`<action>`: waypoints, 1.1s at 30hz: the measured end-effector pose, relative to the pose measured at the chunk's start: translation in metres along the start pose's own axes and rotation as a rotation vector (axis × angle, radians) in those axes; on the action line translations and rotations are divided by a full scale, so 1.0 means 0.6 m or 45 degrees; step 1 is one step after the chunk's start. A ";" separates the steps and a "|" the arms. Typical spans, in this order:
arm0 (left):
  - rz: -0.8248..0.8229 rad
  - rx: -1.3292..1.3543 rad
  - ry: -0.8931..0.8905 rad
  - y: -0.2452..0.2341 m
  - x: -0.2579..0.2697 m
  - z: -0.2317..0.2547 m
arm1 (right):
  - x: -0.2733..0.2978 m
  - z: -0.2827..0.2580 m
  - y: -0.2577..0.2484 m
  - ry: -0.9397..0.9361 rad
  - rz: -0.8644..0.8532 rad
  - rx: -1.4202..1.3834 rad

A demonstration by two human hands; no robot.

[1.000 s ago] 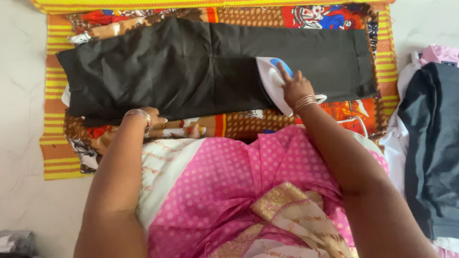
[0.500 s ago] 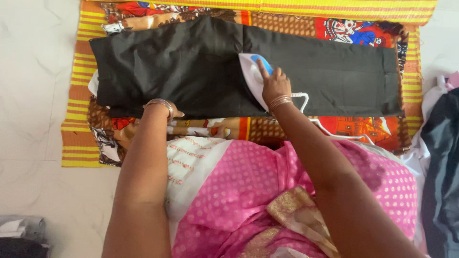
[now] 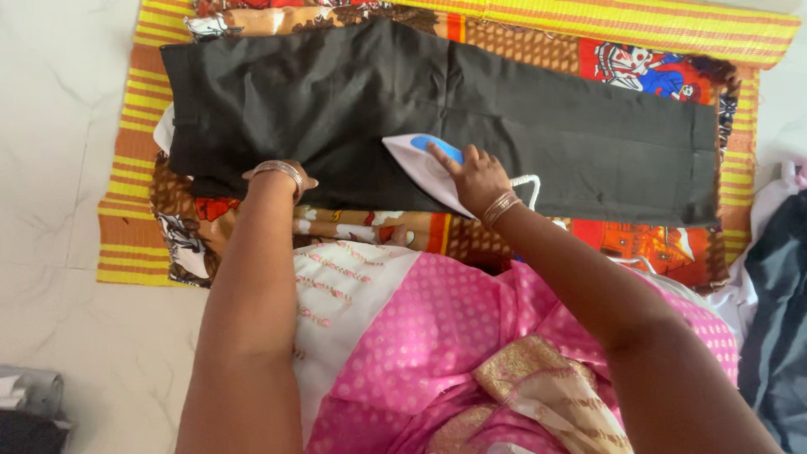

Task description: The person irons a pair of black trousers laid out on a patterned mat. They use a handheld electric iron to smooth the fabric, repeatedly adjusting and folding the trousers to iron different sections.

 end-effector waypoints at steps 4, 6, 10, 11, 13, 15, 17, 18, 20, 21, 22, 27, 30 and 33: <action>-0.059 -0.092 -0.027 0.006 0.004 -0.001 | -0.088 0.070 -0.014 0.263 0.109 0.023; -0.080 -0.107 -0.036 0.003 0.012 -0.005 | -0.134 0.105 -0.022 0.371 0.170 -0.015; -0.112 -0.106 -0.051 0.004 0.026 -0.011 | -0.178 0.133 -0.031 0.388 0.207 -0.028; -0.117 -0.095 -0.050 0.005 0.026 -0.014 | -0.180 0.129 -0.033 0.370 0.203 -0.030; -0.091 0.015 -0.023 -0.003 0.022 -0.022 | -0.169 0.105 -0.037 0.238 0.196 -0.040; -0.084 0.078 0.021 -0.007 0.015 -0.030 | -0.144 0.070 -0.033 0.087 0.108 -0.036; -0.099 0.082 0.084 -0.008 0.009 -0.032 | -0.114 0.025 -0.023 -0.091 0.033 -0.021; -0.088 0.111 0.067 -0.013 0.006 -0.038 | -0.104 0.002 -0.023 -0.188 0.048 -0.015; -0.065 0.164 0.033 -0.021 0.005 -0.047 | -0.107 -0.023 -0.026 -0.274 0.084 -0.003; -0.056 0.147 0.008 -0.022 0.007 -0.053 | -0.119 -0.030 -0.026 -0.263 0.105 0.003; -0.048 0.130 -0.016 -0.025 0.010 -0.059 | -0.135 -0.034 -0.026 -0.253 0.125 0.009; -0.013 0.076 -0.114 -0.024 0.013 -0.095 | -0.259 0.046 -0.046 0.261 0.289 -0.052; 0.076 0.147 -0.134 -0.027 -0.001 -0.104 | -0.304 0.069 -0.050 0.330 0.267 -0.073; 0.095 0.201 -0.101 -0.025 -0.023 -0.103 | -0.296 0.058 -0.054 0.183 0.224 -0.106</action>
Point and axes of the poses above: each hand's wrist, its own x-axis away from the middle knuckle, its own y-axis out of the palm, z = x × y, the point moved 8 cm from there along -x, towards the middle knuckle, and after that the axes turned 12 degrees about -y, right-handed, at the moved point
